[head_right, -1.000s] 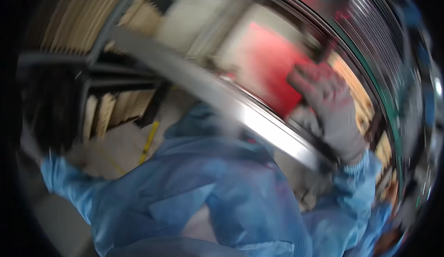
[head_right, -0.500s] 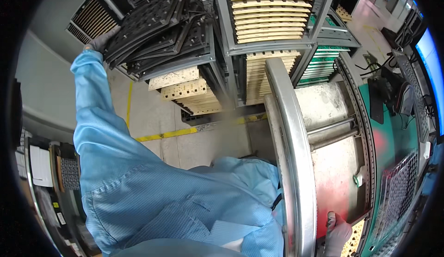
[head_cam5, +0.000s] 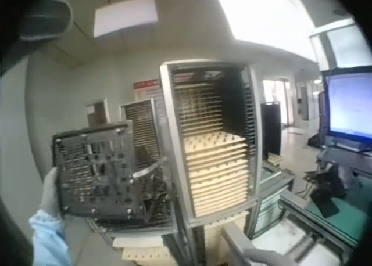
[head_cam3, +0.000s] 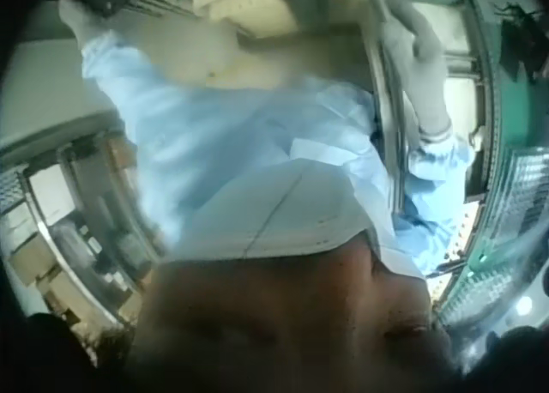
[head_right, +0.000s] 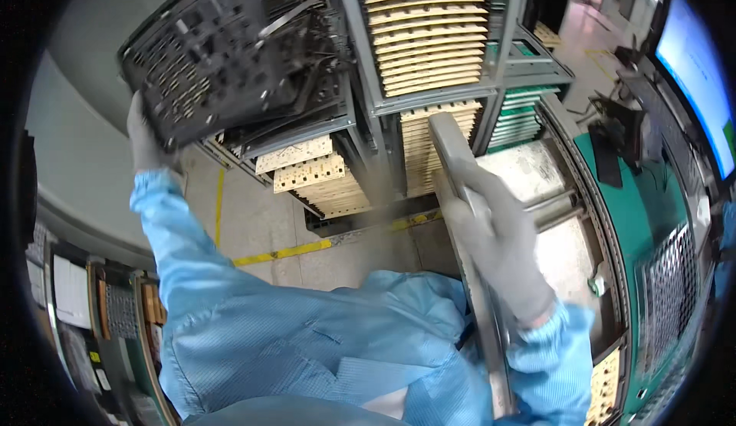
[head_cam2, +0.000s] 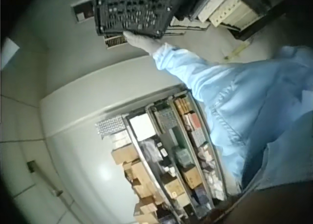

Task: The person places fixture frames onto a conveyor, loads circuit boards into the frames, inserts electronic components onto the boards, and slides the assembled units down the line before stacking remaining frames.

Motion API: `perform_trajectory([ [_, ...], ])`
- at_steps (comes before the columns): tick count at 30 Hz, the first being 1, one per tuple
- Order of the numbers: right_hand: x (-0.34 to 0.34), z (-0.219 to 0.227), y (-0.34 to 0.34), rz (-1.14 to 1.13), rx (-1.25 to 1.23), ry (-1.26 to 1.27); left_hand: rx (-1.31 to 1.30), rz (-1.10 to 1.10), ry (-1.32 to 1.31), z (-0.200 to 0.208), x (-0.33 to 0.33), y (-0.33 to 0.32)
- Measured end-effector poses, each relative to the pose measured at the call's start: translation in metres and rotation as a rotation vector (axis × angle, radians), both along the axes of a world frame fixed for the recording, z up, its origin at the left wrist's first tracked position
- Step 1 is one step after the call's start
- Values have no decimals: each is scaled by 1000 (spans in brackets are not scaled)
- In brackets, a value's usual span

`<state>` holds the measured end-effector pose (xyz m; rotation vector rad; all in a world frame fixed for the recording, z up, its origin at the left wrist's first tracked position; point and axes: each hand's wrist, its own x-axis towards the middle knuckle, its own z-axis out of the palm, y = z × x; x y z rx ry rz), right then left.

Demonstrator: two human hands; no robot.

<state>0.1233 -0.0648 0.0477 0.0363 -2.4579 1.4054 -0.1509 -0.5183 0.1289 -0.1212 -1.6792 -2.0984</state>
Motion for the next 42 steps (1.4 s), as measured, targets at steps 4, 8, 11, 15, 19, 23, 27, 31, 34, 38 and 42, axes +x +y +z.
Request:
perform_trajectory([
  [4,-32,-12,-29,334,-244,-171,-156,-106,20,-2,66,48],
  [8,1,5,-37,313,-782,105,-94,-496,-59,-22,97,123],
  [11,43,31,-17,88,-946,260,-395,-607,57,-38,100,186],
  [15,117,-6,27,-250,-546,-182,-600,-806,77,-43,104,273],
  [19,183,-30,10,-532,-252,-133,-291,-995,5,-49,103,333],
  [23,207,-38,15,-321,-442,-309,-205,-1040,-157,-47,114,367],
  [27,181,-61,21,-475,-118,55,-358,-1088,62,-64,109,384],
  [31,156,-36,49,-758,-1001,512,-492,-1252,-186,-66,124,406],
  [34,158,-46,76,-954,-802,129,-742,-1258,-78,-91,126,429],
  [38,164,-58,100,-1159,-382,-224,-711,-1437,-297,-122,129,467],
  [42,169,-96,112,-1243,-225,-234,-788,-1489,-382,-149,122,493],
])
